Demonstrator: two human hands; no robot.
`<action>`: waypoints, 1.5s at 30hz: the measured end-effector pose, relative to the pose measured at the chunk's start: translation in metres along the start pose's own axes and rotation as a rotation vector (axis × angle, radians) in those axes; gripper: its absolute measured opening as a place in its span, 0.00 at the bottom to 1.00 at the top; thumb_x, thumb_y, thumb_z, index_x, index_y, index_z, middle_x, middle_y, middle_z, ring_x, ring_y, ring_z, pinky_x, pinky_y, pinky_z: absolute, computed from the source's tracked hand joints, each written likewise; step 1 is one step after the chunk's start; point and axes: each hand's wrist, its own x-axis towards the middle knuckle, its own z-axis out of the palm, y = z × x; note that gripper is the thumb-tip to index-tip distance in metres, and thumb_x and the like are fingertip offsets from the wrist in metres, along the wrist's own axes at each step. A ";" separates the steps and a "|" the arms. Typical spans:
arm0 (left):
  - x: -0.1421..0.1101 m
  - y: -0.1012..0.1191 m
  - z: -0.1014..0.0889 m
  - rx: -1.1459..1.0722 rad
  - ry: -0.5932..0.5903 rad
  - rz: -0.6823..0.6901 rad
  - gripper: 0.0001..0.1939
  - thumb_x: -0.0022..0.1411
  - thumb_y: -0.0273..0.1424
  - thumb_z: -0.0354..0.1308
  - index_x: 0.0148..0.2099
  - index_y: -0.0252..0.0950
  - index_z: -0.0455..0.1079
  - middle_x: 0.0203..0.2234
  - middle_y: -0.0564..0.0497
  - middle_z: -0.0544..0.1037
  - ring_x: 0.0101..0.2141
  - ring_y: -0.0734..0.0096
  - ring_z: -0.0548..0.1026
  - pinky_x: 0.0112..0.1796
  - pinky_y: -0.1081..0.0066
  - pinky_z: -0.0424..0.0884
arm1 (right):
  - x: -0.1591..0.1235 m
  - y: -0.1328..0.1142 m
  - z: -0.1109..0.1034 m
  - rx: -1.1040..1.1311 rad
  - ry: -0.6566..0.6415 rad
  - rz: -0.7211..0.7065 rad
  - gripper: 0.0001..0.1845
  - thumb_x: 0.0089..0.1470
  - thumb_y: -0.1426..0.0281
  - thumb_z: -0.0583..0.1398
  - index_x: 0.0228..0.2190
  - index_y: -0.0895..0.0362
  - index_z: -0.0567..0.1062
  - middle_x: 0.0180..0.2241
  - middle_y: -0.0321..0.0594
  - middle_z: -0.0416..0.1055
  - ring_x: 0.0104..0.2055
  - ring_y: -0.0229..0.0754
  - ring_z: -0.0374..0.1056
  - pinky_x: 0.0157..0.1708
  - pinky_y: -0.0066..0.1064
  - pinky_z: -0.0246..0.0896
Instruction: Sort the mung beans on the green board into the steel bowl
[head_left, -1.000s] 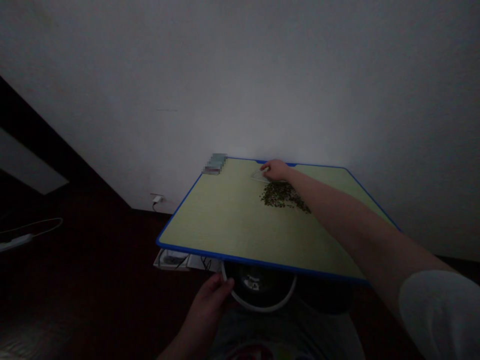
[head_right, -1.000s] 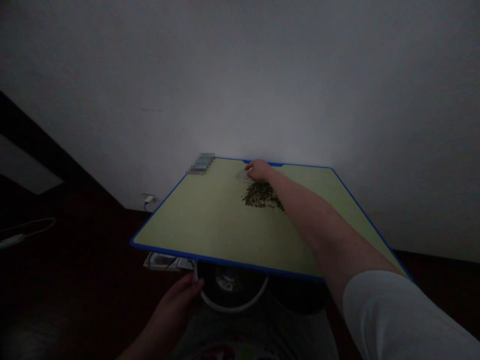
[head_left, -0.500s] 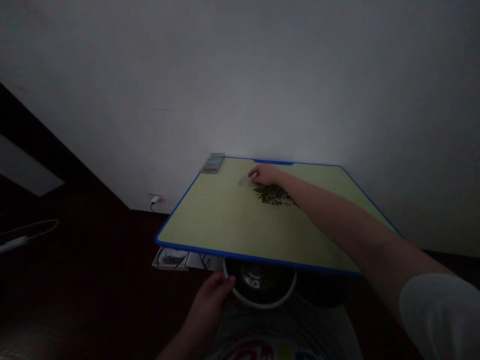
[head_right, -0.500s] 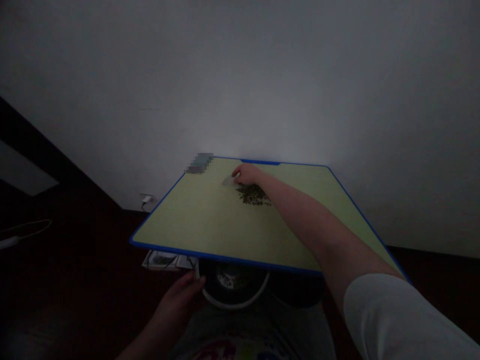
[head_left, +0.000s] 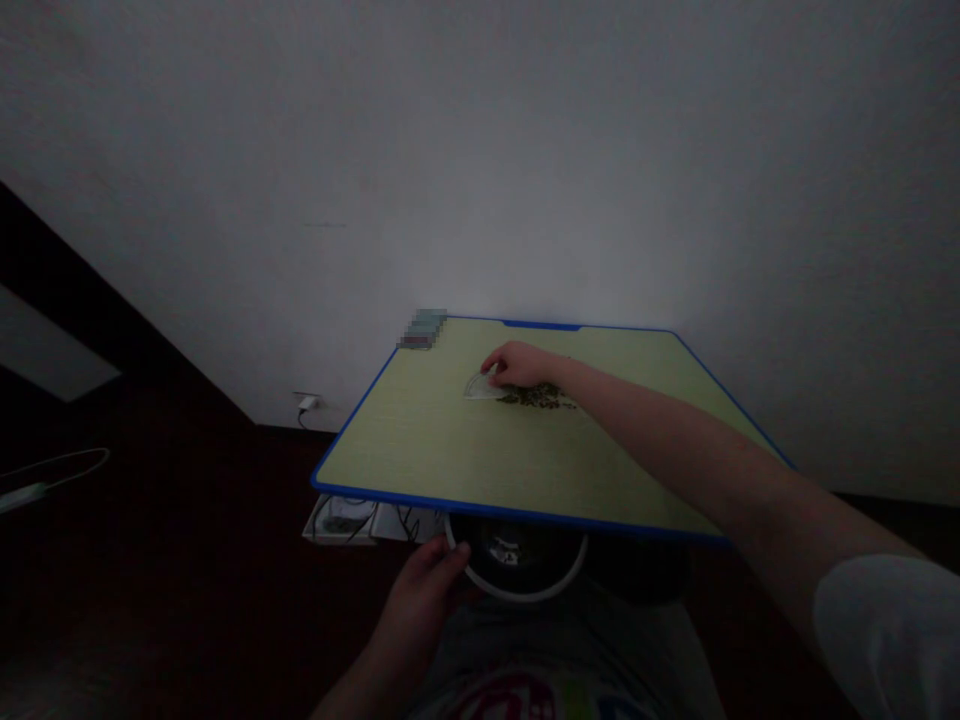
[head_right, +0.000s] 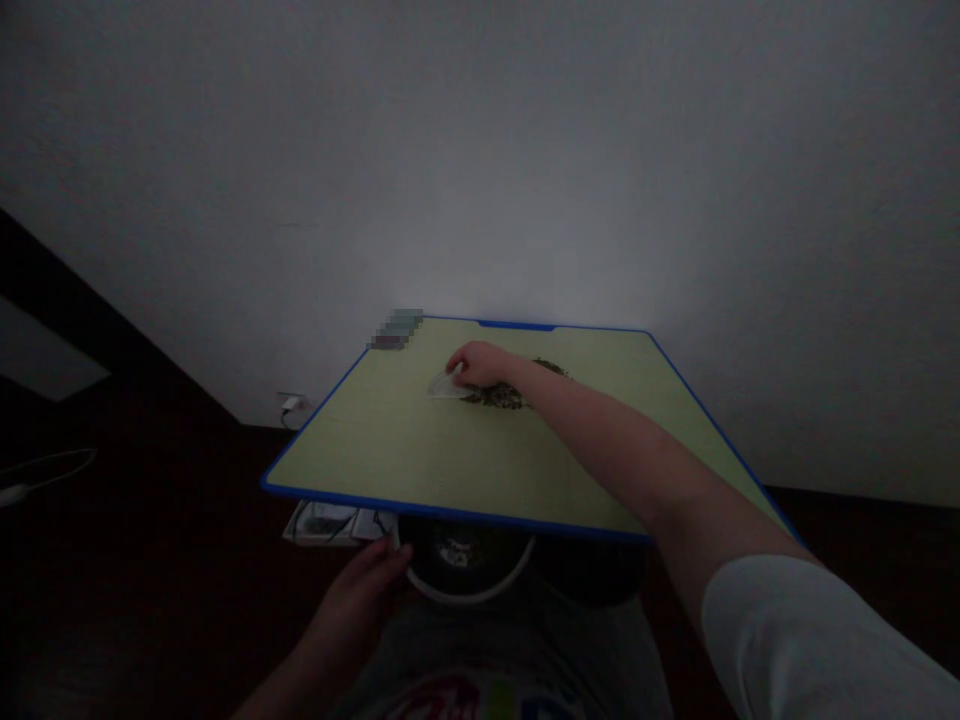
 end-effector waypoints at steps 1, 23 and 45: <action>0.000 0.000 0.000 0.001 0.011 0.003 0.10 0.48 0.33 0.65 0.34 0.34 0.75 0.31 0.46 0.83 0.33 0.58 0.79 0.34 0.65 0.73 | -0.002 -0.001 0.000 0.004 -0.011 -0.008 0.22 0.47 0.67 0.62 0.46 0.56 0.76 0.33 0.40 0.76 0.31 0.37 0.68 0.31 0.25 0.56; 0.002 -0.003 -0.004 0.018 -0.042 0.019 0.10 0.50 0.34 0.64 0.34 0.34 0.76 0.30 0.46 0.82 0.34 0.61 0.79 0.36 0.66 0.72 | -0.054 -0.012 -0.020 0.120 0.117 0.001 0.17 0.49 0.68 0.60 0.43 0.57 0.76 0.26 0.36 0.74 0.26 0.35 0.65 0.30 0.26 0.53; 0.005 -0.004 -0.002 0.027 -0.043 0.040 0.09 0.50 0.34 0.64 0.32 0.34 0.74 0.31 0.47 0.82 0.33 0.61 0.78 0.36 0.65 0.72 | -0.152 -0.030 0.020 0.151 0.292 0.373 0.12 0.47 0.69 0.58 0.36 0.57 0.75 0.22 0.35 0.72 0.24 0.36 0.65 0.27 0.27 0.54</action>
